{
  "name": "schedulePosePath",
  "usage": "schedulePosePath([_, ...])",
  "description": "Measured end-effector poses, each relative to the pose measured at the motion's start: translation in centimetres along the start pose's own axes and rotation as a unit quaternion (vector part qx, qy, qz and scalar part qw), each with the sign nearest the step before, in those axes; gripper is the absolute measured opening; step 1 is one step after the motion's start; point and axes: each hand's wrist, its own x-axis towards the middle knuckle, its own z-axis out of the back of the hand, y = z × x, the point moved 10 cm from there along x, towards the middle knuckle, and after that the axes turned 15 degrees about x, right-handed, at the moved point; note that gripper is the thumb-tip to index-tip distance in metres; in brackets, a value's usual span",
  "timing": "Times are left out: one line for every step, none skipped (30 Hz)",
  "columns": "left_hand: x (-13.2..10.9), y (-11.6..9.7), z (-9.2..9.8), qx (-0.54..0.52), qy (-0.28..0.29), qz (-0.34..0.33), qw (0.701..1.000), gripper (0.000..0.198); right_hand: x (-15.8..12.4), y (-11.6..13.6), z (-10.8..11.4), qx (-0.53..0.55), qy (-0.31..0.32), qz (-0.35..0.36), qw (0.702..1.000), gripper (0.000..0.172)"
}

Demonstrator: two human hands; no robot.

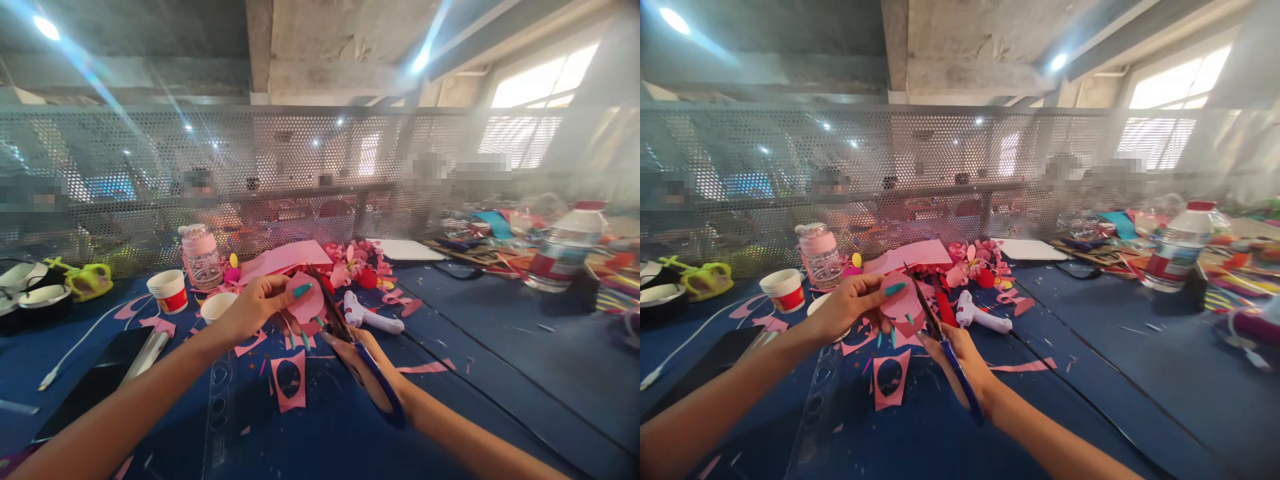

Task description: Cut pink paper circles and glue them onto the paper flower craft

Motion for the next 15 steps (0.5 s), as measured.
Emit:
schedulePosePath([0.0,0.0,0.3,0.002,-0.02,0.001,1.0,0.035,-0.1,0.1,0.0,0.004,-0.012,0.003,1.0,0.038])
schedulePosePath([-0.1,0.0,0.5,0.006,-0.038,0.002,0.999,0.036,-0.2,0.2,0.1,0.005,-0.022,0.003,1.0,0.038])
schedulePosePath([-0.1,0.0,0.6,0.008,-0.053,0.003,0.999,0.037,-0.2,0.2,0.1,0.004,-0.029,0.002,1.0,0.039])
schedulePosePath([-0.2,-0.1,0.8,0.01,-0.067,0.001,0.998,0.038,-0.3,0.1,0.1,0.002,-0.031,-0.002,1.0,0.039])
schedulePosePath([-0.3,-0.1,0.8,0.012,-0.076,-0.001,0.997,0.039,-0.3,0.0,0.1,0.001,-0.027,-0.006,1.0,0.039])
schedulePosePath([-0.3,-0.1,0.7,0.013,-0.082,-0.005,0.997,0.04,-0.3,0.0,0.1,0.0,-0.022,-0.008,1.0,0.039])
schedulePosePath([-0.4,-0.1,0.5,0.015,-0.083,-0.009,0.996,0.041,-0.2,-0.1,0.0,0.001,-0.015,-0.008,1.0,0.039])
schedulePosePath([-0.4,0.0,0.3,0.016,-0.081,-0.014,0.996,0.041,-0.2,-0.2,0.0,0.001,-0.008,-0.007,1.0,0.039])
schedulePosePath([-0.3,0.1,0.0,0.018,-0.077,-0.018,0.997,0.042,-0.1,-0.2,0.0,0.003,-0.002,-0.004,1.0,0.039])
schedulePosePath([-0.3,0.3,-0.3,0.02,-0.072,-0.02,0.997,0.042,-0.1,-0.2,0.0,0.004,0.002,-0.001,1.0,0.039])
schedulePosePath([-0.3,0.4,-0.5,0.023,-0.066,-0.023,0.997,0.041,-0.1,-0.2,0.0,0.005,0.003,0.003,1.0,0.04])
schedulePosePath([-0.2,0.5,-0.7,0.027,-0.061,-0.025,0.997,0.039,-0.1,-0.2,0.0,0.005,0.004,0.005,1.0,0.04])
schedulePosePath([-0.2,0.6,-0.9,0.032,-0.055,-0.027,0.998,0.037,-0.1,-0.1,0.0,0.004,0.004,0.004,1.0,0.04])
schedulePosePath([-0.2,0.7,-1.1,0.038,-0.051,-0.028,0.998,0.035,-0.2,-0.1,-0.1,0.004,0.003,0.002,1.0,0.04])
schedulePosePath([-0.2,0.8,-1.1,0.042,-0.049,-0.029,0.998,0.034,-0.2,-0.1,-0.1,0.004,0.001,-0.001,1.0,0.039])
